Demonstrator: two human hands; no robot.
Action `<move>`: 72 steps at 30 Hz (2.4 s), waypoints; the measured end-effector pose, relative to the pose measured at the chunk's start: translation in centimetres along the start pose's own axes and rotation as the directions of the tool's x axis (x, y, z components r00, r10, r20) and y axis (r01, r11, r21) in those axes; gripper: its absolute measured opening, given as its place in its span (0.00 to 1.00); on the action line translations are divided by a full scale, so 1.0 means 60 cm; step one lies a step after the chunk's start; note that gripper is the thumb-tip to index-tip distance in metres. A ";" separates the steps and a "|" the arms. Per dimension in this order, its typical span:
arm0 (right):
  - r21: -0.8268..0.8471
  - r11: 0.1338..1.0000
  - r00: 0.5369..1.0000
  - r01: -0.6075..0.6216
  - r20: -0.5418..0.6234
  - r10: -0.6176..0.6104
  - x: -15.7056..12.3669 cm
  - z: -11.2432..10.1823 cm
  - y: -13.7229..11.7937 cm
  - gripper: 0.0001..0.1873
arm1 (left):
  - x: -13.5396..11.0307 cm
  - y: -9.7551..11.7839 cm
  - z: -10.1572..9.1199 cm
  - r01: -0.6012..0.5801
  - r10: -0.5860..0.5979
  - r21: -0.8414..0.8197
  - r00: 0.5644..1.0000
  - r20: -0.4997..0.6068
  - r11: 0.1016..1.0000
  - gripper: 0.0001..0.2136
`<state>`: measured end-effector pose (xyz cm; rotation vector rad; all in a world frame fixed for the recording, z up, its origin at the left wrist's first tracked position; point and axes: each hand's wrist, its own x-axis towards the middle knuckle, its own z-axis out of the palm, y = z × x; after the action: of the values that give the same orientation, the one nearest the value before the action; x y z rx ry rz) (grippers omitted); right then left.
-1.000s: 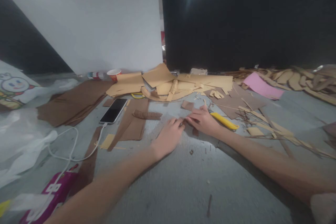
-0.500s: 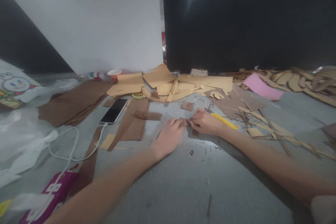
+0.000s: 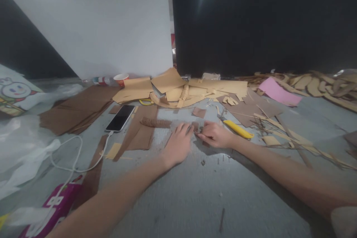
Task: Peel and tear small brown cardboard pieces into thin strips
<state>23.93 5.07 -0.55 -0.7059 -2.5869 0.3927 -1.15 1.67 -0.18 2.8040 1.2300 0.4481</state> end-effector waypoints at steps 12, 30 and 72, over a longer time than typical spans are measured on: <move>-0.035 0.925 0.903 -0.379 -0.232 0.361 0.014 0.003 0.019 0.27 | 0.005 -0.006 -0.007 -0.209 0.208 -0.048 0.978 -0.017 0.977 0.22; -0.026 0.920 0.912 -0.392 -0.140 0.385 0.017 0.009 0.020 0.13 | 0.006 0.010 -0.010 -0.216 0.215 0.050 0.976 0.041 0.975 0.19; -0.604 0.740 0.952 0.296 0.128 -0.276 0.006 -0.035 0.001 0.15 | 0.012 -0.005 -0.002 -0.059 0.063 -0.127 0.998 0.028 0.990 0.23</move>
<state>24.68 5.65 1.38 -0.4721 -2.7927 -0.5867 -0.93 2.41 0.06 2.7363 1.0728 0.4654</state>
